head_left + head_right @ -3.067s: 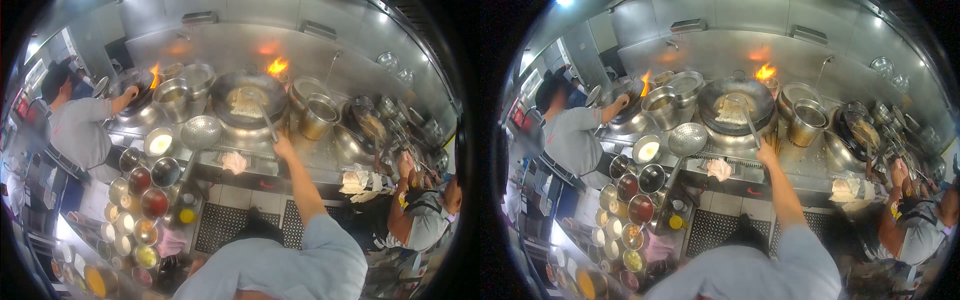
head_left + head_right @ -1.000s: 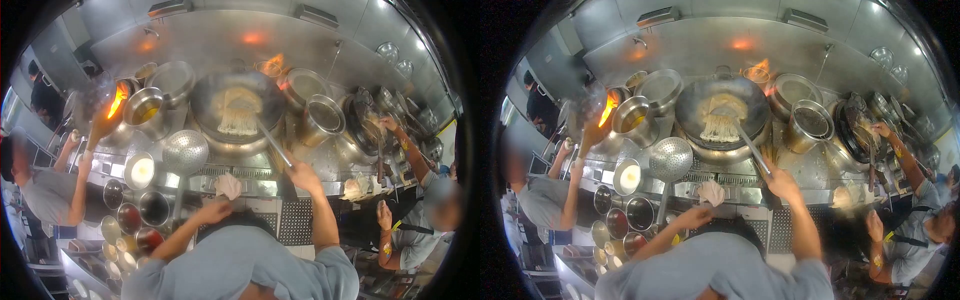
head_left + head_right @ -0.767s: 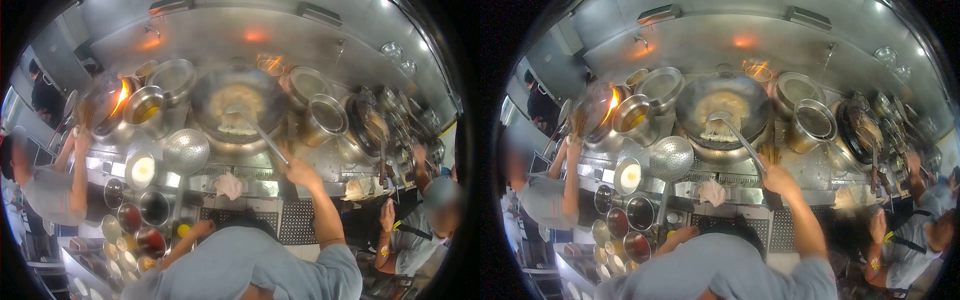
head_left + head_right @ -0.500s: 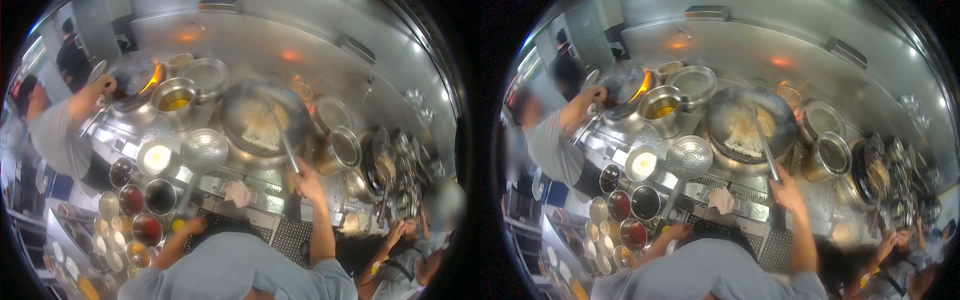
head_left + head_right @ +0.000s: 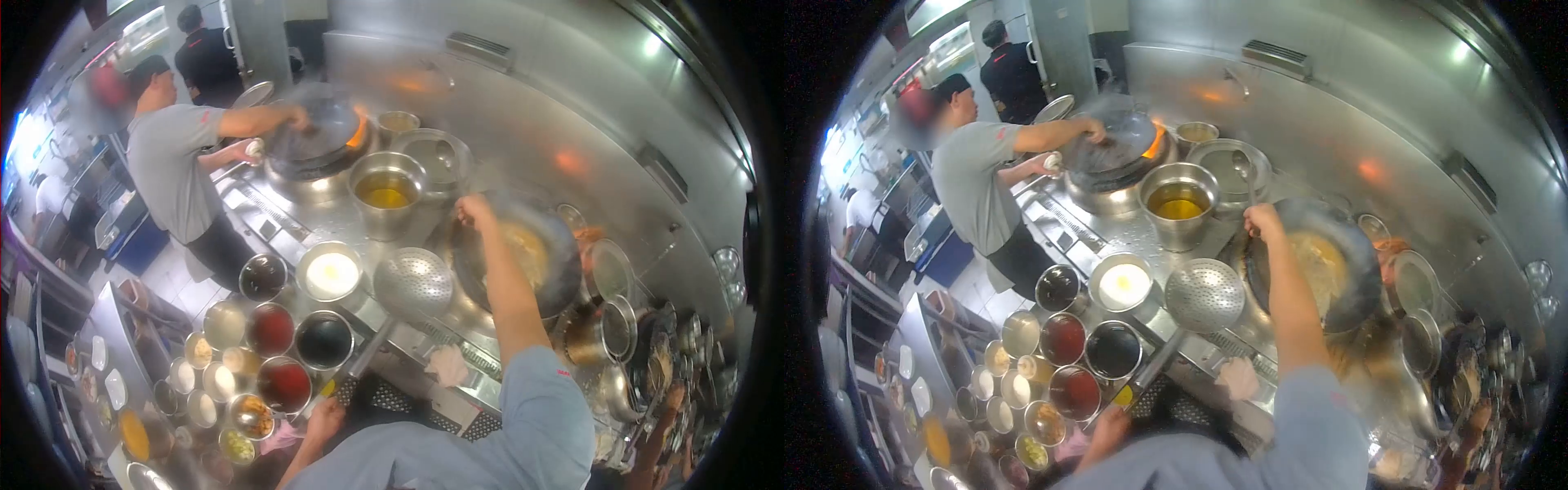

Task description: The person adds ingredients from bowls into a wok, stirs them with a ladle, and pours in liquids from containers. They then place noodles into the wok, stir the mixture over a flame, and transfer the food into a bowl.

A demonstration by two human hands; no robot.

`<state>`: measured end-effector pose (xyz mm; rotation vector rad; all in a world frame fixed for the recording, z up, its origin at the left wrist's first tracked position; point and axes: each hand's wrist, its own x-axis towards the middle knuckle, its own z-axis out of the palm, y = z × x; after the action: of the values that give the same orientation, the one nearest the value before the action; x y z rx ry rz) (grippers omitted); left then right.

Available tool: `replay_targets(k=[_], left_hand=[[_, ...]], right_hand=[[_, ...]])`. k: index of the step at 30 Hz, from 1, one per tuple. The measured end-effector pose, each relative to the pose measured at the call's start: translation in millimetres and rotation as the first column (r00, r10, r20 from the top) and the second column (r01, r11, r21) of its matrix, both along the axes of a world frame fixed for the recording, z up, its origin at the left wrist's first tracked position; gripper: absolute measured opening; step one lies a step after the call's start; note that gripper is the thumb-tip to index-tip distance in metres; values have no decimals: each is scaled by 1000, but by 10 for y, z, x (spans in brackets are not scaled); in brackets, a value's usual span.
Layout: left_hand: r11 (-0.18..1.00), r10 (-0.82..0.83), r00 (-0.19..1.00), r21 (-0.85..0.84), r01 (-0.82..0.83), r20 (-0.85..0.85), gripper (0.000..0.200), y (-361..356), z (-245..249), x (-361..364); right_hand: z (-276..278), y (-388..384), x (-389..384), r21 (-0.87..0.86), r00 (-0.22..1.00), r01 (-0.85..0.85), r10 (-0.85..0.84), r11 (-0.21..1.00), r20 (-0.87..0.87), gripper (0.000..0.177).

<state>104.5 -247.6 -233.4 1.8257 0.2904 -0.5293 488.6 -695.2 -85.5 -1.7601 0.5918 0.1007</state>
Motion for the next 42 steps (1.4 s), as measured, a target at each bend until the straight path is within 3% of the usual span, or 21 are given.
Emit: replay_targets(k=[1, 2, 4, 8, 11, 12, 14, 16, 18, 21, 23, 24, 25, 27, 29, 31, 33, 36, 37, 40, 42], left_hand=[[999, 45, 999, -6, -45, 18, 16, 48, 70, -7], [996, 83, 996, -14, -83, 34, 17, 69, 209, 1], [995, 99, 993, -10, -98, 58, 19, 61, 341, 122], [990, -93, 972, 121, 68, 216, 16, -30, 408, 696], [966, -135, 981, -204, 161, 137, 12, -419, 549, 1301], [952, -138, 978, -250, 174, 156, 17, -608, 605, 1511], [886, -145, 989, -446, 128, -3, 34, -1042, 821, 1899], [802, -240, 970, -569, 182, -29, 47, -1534, 846, 2292], [613, -331, 916, -790, 26, -227, 44, -2054, 1072, 2469], [510, -403, 863, -858, -64, -304, 37, -2403, 1525, 2298], [645, -340, 907, -763, 34, -247, 27, -2447, 1219, 2245], [709, -313, 925, -700, 78, -214, 23, -2428, 1030, 2190], [660, -299, 931, -750, 45, -208, 13, -2324, 1056, 2064], [728, -287, 920, -685, 28, -267, 10, -2095, 1100, 1869], [771, -305, 901, -635, 43, -310, 9, -1885, 1131, 1689], [791, -353, 875, -605, 89, -333, 10, -1715, 1198, 1538], [820, -339, 884, -562, 109, -322, 11, -1646, 1454, 1355], [828, -381, 884, -525, 196, -272, 12, -1534, 1516, 1280], [826, -404, 880, -513, 234, -249, 12, -1512, 1524, 1258], [852, -433, 864, -430, 299, -255, 14, -1520, 1619, 1195], [860, -435, 869, -394, 324, -234, 18, -1561, 1602, 1178]], right_hand=[[-116, -62, 105, 308, 998, 31, -48, 951, 47, 16], [-149, -62, 132, 611, 993, 55, -106, 790, 48, 10], [-156, -130, 103, 970, 973, 69, -230, 232, -14, 11], [36, -26, -287, 980, 980, -9, -194, 201, 49, 12], [210, 180, -759, 976, 978, -24, -195, 219, 68, 10], [243, 231, -900, 979, 981, -32, -183, 200, 70, 9], [341, 400, -1267, 990, 973, -8, -228, 138, 40, 9], [387, 599, -1618, 996, 961, 40, -275, 84, -15, 10], [401, 781, -1951, 992, 941, 115, -324, 44, -95, 13], [383, 1080, -2480, 972, 937, 87, -350, 220, -4, 21], [263, 1121, -2804, 956, 975, 75, -224, 285, -10, 19], [88, 1093, -2908, 889, 985, 76, -173, 451, 3, 20], [-152, 1049, -2966, 796, 993, 66, -118, 602, 7, 22], [-712, 870, -2980, 499, 995, -50, 0, 865, 101, 28], [-1225, 731, -2740, 212, 983, 80, -112, 974, 143, 24], [-1901, 569, -2417, 263, 961, 159, -210, 952, 179, 22], [-2399, 431, -2141, 89, 974, 201, -209, 976, 90, 21], [-2293, 449, -2035, -51, 991, 66, -71, 997, -110, 19], [-2543, 440, -1969, 47, 993, 111, -109, 993, -45, 17], [-2479, 466, -2007, -51, 997, 61, -63, 997, -43, 16], [-2017, 532, -2119, -174, 981, -29, -5, 984, -195, 13]])
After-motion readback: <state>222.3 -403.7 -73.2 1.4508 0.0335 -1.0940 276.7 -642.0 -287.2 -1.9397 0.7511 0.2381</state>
